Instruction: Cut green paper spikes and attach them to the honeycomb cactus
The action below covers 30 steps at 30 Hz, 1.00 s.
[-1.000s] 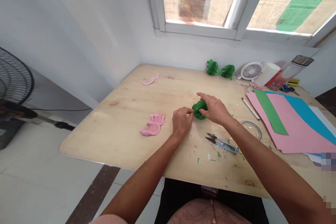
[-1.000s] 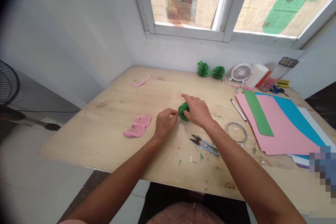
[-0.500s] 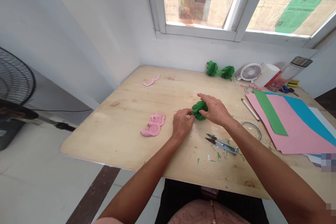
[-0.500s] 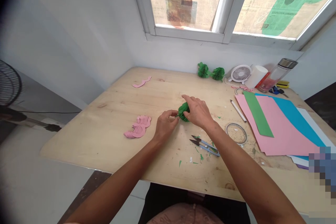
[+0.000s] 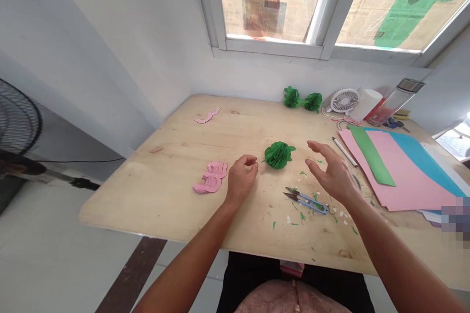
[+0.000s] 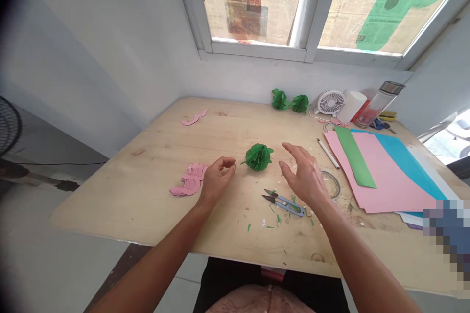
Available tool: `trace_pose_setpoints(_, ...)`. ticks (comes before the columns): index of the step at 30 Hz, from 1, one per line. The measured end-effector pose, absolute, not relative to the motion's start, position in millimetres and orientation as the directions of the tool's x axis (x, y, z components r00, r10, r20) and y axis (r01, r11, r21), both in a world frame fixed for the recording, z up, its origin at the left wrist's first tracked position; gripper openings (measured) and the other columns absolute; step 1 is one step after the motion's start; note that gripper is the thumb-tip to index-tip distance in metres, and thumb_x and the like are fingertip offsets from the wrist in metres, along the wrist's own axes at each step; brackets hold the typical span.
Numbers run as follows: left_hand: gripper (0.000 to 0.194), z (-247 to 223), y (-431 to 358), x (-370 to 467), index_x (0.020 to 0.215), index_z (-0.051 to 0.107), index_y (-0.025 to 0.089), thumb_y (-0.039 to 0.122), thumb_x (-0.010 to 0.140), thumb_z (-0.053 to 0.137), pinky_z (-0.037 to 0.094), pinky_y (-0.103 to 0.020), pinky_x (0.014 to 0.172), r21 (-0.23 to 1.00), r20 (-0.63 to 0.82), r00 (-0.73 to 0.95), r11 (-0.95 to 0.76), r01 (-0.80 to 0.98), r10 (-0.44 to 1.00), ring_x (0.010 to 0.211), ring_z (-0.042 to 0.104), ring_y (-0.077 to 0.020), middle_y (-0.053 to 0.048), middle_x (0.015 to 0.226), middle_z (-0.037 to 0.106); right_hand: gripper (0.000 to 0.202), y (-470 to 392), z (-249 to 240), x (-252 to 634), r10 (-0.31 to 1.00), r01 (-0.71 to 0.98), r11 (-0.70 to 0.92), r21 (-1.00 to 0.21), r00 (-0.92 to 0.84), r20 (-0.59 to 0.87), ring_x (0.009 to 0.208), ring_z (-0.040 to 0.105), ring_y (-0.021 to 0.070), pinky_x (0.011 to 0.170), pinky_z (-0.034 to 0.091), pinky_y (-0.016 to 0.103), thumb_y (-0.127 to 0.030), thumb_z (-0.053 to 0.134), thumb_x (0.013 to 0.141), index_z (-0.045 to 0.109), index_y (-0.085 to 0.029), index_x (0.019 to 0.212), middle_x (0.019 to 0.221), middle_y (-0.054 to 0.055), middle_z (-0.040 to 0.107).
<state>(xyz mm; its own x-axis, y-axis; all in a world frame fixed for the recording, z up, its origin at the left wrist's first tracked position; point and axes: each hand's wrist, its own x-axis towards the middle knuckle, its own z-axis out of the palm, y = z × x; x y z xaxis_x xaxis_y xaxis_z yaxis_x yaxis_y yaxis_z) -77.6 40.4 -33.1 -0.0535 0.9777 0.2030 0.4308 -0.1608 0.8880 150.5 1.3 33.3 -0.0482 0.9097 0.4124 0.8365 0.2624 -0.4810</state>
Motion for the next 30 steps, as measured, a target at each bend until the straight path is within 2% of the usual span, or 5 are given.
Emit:
trace_pose_setpoints(7, 0.020, -28, 6, -78, 0.069, 0.060, 0.019, 0.035, 0.079, 0.054, 0.046, -0.027, 0.070, 0.892, 0.149, -0.027, -0.122, 0.436, 0.988, 0.071, 0.062, -0.0169, 0.000, 0.069, 0.065, 0.025, -50, 21, 195, 0.923, 0.902, 0.078, -0.424, 0.096, 0.373, 0.088, 0.065, 0.0259, 0.074, 0.049, 0.039, -0.032, 0.048, 0.086, 0.063, -0.023, 0.103, 0.096, 0.008, 0.070)
trace_pose_setpoints(14, 0.025, -18, -32, -60, 0.067, 0.061, 0.019, 0.039, 0.080, 0.053, 0.045, -0.025, 0.069, 0.913, 0.069, 0.125, -0.113, 0.393, 0.990, 0.068, 0.060, -0.0157, 0.001, 0.065, 0.064, 0.020, -81, -4, 236, 0.944, 0.991, 0.021, -0.136, 0.025, 0.328, 0.087, 0.064, 0.0284, 0.074, 0.045, 0.042, -0.028, 0.049, 0.084, 0.065, -0.020, 0.092, 0.091, 0.009, 0.071)
trace_pose_setpoints(18, 0.025, -15, -45, -49, 0.067, 0.062, 0.019, 0.038, 0.080, 0.052, 0.045, -0.025, 0.069, 0.913, 0.049, 0.197, -0.125, 0.390, 0.979, 0.068, 0.060, -0.0160, 0.001, 0.066, 0.065, 0.019, -83, -15, 244, 0.956, 0.999, 0.014, -0.035, -0.003, 0.293, 0.089, 0.060, 0.0307, 0.072, 0.042, 0.043, -0.022, 0.050, 0.081, 0.067, -0.020, 0.090, 0.091, 0.011, 0.071)
trace_pose_setpoints(25, 0.022, -19, -62, -44, 0.069, 0.063, 0.020, 0.037, 0.079, 0.052, 0.047, -0.026, 0.069, 0.892, 0.038, 0.244, -0.142, 0.428, 0.969, 0.069, 0.061, -0.0167, 0.000, 0.068, 0.066, 0.023, -99, -2, 280, 0.903, 0.996, -0.038, -0.079, 0.068, 0.425, 0.087, 0.062, 0.0295, 0.071, 0.045, 0.041, -0.029, 0.049, 0.085, 0.067, -0.019, 0.095, 0.096, 0.011, 0.070)
trace_pose_setpoints(30, 0.021, -24, -68, -38, 0.070, 0.063, 0.020, 0.037, 0.079, 0.054, 0.047, -0.026, 0.070, 0.909, 0.004, 0.248, -0.107, 0.403, 0.969, 0.070, 0.061, -0.0167, 0.000, 0.068, 0.066, 0.025, -133, -5, 304, 0.893, 0.981, -0.168, -0.101, 0.195, 0.406, 0.086, 0.064, 0.0285, 0.066, 0.048, 0.038, -0.033, 0.048, 0.085, 0.067, -0.020, 0.095, 0.094, 0.010, 0.070)
